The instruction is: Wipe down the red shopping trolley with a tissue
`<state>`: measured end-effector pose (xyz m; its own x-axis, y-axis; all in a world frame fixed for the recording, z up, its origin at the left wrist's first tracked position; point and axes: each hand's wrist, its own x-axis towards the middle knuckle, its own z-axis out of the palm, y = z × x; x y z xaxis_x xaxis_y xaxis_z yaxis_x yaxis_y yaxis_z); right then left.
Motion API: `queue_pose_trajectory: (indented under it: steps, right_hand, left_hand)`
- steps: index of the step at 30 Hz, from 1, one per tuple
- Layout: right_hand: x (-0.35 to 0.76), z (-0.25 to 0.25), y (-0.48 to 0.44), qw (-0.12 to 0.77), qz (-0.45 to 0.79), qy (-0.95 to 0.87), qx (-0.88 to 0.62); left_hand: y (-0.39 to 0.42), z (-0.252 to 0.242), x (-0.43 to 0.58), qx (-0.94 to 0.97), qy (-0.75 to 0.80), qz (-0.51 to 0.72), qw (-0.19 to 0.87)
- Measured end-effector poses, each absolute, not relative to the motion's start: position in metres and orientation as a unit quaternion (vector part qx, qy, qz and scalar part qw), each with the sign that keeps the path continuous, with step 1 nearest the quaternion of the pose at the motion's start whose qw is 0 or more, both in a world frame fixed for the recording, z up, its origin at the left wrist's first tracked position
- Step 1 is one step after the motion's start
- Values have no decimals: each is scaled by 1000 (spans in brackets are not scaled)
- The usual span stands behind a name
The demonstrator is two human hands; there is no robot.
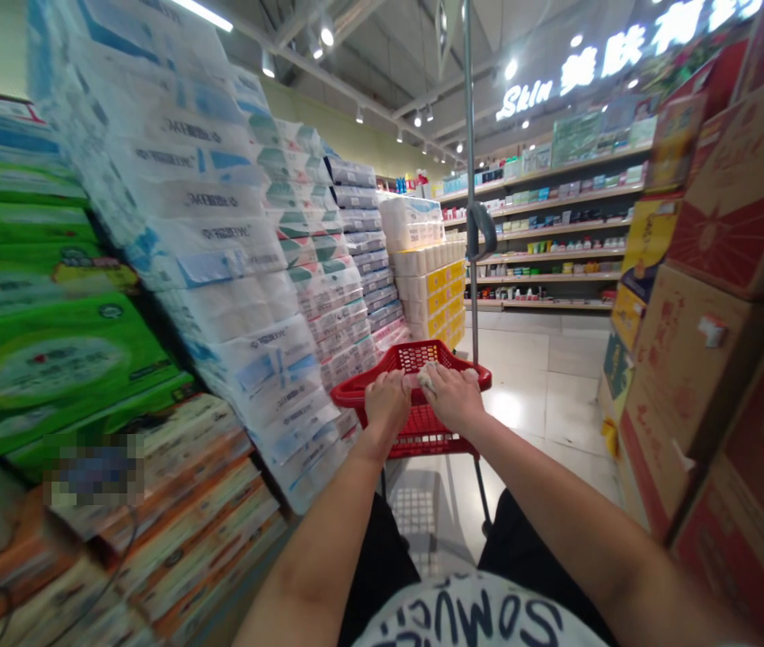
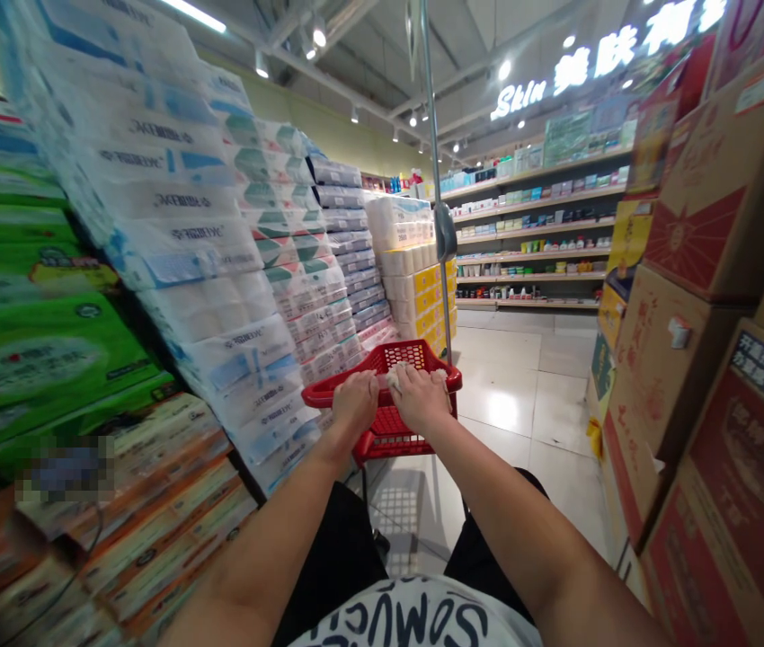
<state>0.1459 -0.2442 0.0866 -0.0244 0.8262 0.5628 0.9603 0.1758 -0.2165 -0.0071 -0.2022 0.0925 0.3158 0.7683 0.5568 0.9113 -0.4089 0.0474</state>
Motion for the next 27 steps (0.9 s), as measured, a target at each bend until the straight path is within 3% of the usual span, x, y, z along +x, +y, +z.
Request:
queue_pose_trajectory:
  steps: [7, 10, 15, 17, 23, 27]
  right_hand:
    - [152, 118, -218, 152, 1, -656, -740]
    - [155, 106, -223, 188, -45, -660, -726]
    - [149, 67, -243, 321, -192, -660, -652]
    - [150, 70, -242, 316, -177, -659, -659]
    - [164, 114, -216, 146, -5, -664, -734]
    - [162, 90, -228, 221, -90, -643, -728]
  left_hand:
    - [-201, 91, 2, -804, -534, -195, 177]
    - [-203, 91, 6, -801, -536, -203, 174]
    - [-202, 91, 6, -804, -534, -210, 153]
    - [-201, 90, 5, -806, -530, -217, 149]
    - [-201, 89, 7, -808, -526, -224, 142]
    - [-203, 87, 9, -801, -534, -225, 147]
